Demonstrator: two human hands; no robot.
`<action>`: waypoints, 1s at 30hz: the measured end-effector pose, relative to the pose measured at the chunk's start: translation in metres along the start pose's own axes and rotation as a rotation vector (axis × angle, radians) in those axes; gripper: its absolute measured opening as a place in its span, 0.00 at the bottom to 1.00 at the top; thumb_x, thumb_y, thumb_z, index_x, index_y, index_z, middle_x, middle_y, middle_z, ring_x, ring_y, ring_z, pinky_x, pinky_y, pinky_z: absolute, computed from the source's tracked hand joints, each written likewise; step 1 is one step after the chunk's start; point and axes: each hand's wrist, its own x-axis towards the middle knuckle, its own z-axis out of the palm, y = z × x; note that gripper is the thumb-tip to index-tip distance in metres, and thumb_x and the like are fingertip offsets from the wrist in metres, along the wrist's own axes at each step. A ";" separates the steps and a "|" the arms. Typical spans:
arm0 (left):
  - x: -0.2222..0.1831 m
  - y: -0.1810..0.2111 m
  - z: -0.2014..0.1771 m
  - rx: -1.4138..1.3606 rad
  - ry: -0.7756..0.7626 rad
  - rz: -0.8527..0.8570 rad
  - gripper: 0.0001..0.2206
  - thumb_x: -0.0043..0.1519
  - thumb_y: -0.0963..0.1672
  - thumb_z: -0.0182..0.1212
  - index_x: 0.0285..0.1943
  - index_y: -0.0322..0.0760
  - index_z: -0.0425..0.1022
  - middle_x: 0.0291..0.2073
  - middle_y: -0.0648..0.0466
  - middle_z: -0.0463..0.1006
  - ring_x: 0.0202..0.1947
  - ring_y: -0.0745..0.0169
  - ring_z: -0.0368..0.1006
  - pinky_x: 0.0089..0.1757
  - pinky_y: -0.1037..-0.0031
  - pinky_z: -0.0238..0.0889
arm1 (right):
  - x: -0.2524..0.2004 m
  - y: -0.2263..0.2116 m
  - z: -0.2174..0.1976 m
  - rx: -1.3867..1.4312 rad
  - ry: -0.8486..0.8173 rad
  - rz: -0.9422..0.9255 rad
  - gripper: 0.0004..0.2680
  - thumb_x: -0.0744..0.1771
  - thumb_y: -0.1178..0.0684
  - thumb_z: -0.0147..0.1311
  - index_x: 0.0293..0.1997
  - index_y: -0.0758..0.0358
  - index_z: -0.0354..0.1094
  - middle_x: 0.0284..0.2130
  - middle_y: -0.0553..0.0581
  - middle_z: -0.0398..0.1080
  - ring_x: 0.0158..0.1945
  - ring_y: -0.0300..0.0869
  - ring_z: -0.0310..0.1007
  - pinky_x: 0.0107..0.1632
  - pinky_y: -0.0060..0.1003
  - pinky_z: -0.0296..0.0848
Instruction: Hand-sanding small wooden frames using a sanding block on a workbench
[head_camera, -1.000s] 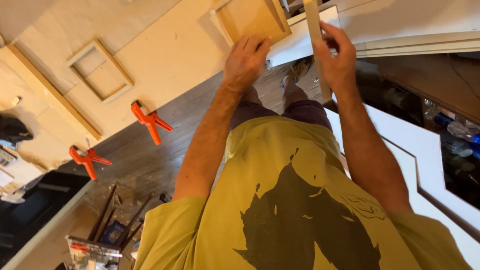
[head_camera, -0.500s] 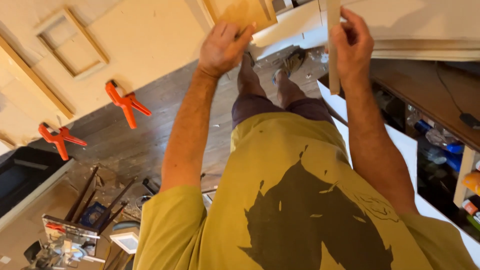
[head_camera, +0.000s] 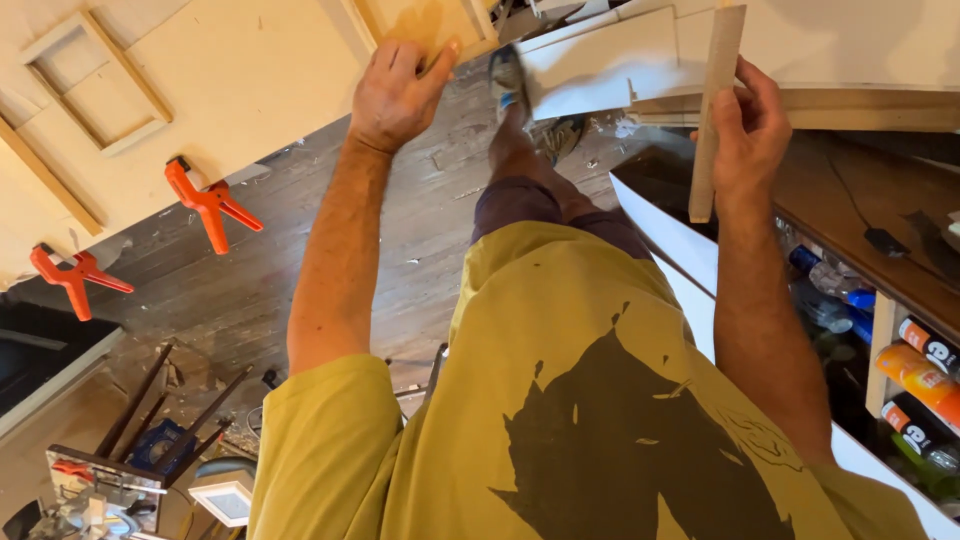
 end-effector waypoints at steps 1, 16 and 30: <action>0.002 0.001 -0.001 0.014 0.003 0.003 0.09 0.73 0.42 0.56 0.59 0.36 0.76 0.32 0.53 0.60 0.30 0.56 0.59 0.31 0.69 0.61 | -0.001 0.002 -0.003 -0.004 -0.009 -0.034 0.14 0.74 0.52 0.50 0.69 0.64 0.64 0.44 0.61 0.72 0.39 0.43 0.72 0.36 0.37 0.82; 0.003 0.007 -0.003 0.056 0.002 -0.009 0.08 0.71 0.40 0.58 0.57 0.36 0.77 0.31 0.54 0.61 0.32 0.60 0.58 0.31 0.73 0.60 | -0.027 0.007 -0.036 -0.031 0.059 0.049 0.17 0.72 0.48 0.53 0.67 0.63 0.64 0.49 0.62 0.74 0.40 0.41 0.73 0.33 0.34 0.82; 0.000 -0.001 0.000 0.000 -0.026 0.014 0.08 0.71 0.39 0.56 0.57 0.36 0.76 0.30 0.53 0.57 0.30 0.58 0.57 0.31 0.70 0.61 | -0.007 0.004 0.003 0.005 -0.104 0.002 0.17 0.74 0.47 0.52 0.69 0.66 0.62 0.46 0.62 0.74 0.40 0.43 0.74 0.37 0.35 0.83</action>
